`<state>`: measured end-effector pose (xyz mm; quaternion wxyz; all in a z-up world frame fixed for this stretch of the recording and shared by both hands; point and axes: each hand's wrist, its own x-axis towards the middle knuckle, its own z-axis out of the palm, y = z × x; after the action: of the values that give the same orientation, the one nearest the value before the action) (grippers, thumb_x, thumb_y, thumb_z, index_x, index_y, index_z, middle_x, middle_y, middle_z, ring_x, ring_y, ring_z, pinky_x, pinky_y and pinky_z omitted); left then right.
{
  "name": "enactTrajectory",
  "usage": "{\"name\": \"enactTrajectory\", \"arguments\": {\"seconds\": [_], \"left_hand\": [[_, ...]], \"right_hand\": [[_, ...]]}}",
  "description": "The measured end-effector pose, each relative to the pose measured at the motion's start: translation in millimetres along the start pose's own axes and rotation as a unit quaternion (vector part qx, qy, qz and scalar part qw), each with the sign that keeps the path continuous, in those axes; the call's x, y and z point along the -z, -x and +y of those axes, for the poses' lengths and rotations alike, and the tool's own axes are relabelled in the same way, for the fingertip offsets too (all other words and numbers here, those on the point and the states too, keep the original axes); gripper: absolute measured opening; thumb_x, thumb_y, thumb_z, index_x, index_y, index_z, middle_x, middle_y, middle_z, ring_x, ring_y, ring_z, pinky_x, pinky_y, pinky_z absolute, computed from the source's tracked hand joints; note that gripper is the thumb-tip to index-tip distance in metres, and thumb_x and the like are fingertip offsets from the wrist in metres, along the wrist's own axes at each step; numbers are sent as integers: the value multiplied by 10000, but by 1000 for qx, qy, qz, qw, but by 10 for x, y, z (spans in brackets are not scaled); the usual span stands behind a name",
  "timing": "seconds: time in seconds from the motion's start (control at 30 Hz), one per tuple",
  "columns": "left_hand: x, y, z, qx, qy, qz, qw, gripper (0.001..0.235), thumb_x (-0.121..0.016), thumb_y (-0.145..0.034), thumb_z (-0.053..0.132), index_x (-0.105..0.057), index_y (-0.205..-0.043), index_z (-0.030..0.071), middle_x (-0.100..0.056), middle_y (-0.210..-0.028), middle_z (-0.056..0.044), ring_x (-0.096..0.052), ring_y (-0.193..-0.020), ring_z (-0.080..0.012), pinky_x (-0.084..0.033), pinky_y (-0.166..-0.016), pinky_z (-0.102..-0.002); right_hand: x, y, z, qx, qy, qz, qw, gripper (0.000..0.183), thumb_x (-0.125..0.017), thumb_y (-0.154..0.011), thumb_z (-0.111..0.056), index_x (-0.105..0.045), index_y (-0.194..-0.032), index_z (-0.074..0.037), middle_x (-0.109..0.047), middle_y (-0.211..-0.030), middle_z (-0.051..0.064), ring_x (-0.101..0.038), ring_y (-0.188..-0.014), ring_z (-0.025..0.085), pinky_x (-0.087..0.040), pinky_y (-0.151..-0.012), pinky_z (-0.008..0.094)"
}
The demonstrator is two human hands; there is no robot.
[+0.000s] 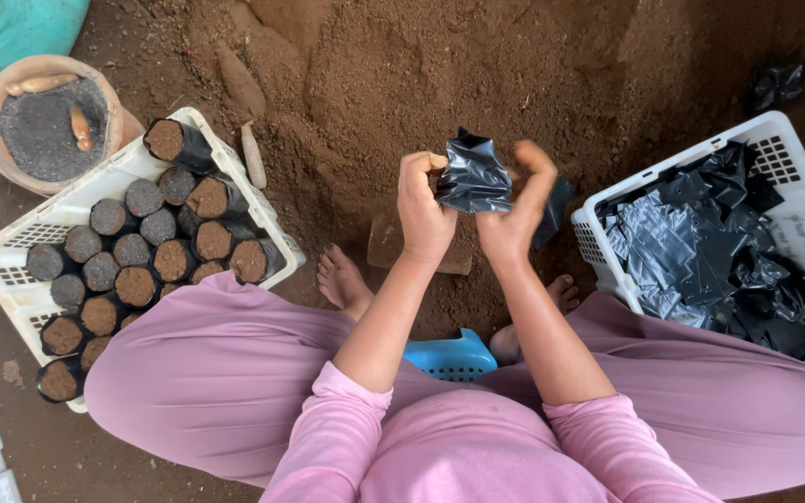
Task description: The person sits on the ground and repeatedly fills black plastic nursery bags with soil from a large pile. They open each bag, scoop soil into it, and place the filled bags into a white crate.
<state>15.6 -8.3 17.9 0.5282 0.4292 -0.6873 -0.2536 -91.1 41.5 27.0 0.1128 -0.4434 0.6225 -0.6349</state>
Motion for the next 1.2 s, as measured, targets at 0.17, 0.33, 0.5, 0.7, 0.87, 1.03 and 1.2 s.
{"name": "enactTrajectory", "arguments": {"seconds": [0.17,0.33,0.5,0.7,0.87,1.03,1.2], "left_hand": [[-79,60,-81,13,28,10,999,459,-768,-805,-38,-450,-1122,56,-549,-1059,-109,-631,-970,-263,-536,-875,-366],[-175,181,-72,109,134,39,984,394,-707,-854,-54,-421,-1095,70,-490,-937,-46,-494,-787,-125,-465,-731,-260],[-206,213,-105,111,179,56,976,326,-658,-888,-68,-409,-1022,93,-431,-885,10,-424,-803,-79,-423,-729,-223],[-293,257,-149,129,193,61,971,316,-616,-878,-106,-398,-985,96,-382,-870,26,-385,-816,-80,-394,-744,-218],[-307,108,-227,176,124,10,976,317,-660,-869,-26,-402,-983,119,-447,-844,11,-466,-772,-98,-442,-697,-227],[-109,87,-358,-90,-180,-152,968,222,-727,-839,115,-603,-1023,123,-658,-1030,-73,-668,-983,-242,-535,-885,-384],[-22,46,-632,168,-230,-354,891,205,-647,-954,122,-661,-1157,143,-726,-1100,-62,-691,-1014,-221,-569,-902,-384]], "right_hand": [[122,-143,-216,194,251,4,949,410,-852,-791,-92,-571,-1089,-73,-620,-1080,89,-591,-1013,277,-469,-865,408],[85,-36,-12,87,179,8,980,330,-837,-809,-61,-548,-966,-63,-576,-928,74,-530,-865,258,-447,-770,393],[69,5,187,81,161,30,983,335,-818,-826,-44,-494,-904,-69,-538,-854,60,-511,-778,220,-434,-696,352],[49,16,227,57,99,17,993,330,-779,-854,-14,-455,-892,-65,-472,-807,53,-447,-700,194,-391,-634,306],[11,-37,311,-4,139,-10,990,318,-786,-871,-8,-477,-927,-58,-517,-779,60,-492,-684,168,-423,-626,295],[133,-163,574,-92,397,-244,880,282,-804,-831,-97,-610,-1034,-73,-705,-820,91,-700,-704,220,-497,-658,378],[466,-275,1280,-368,75,-348,859,408,-689,-944,-315,-630,-1218,-18,-715,-1042,102,-690,-930,199,-557,-765,346]]}}
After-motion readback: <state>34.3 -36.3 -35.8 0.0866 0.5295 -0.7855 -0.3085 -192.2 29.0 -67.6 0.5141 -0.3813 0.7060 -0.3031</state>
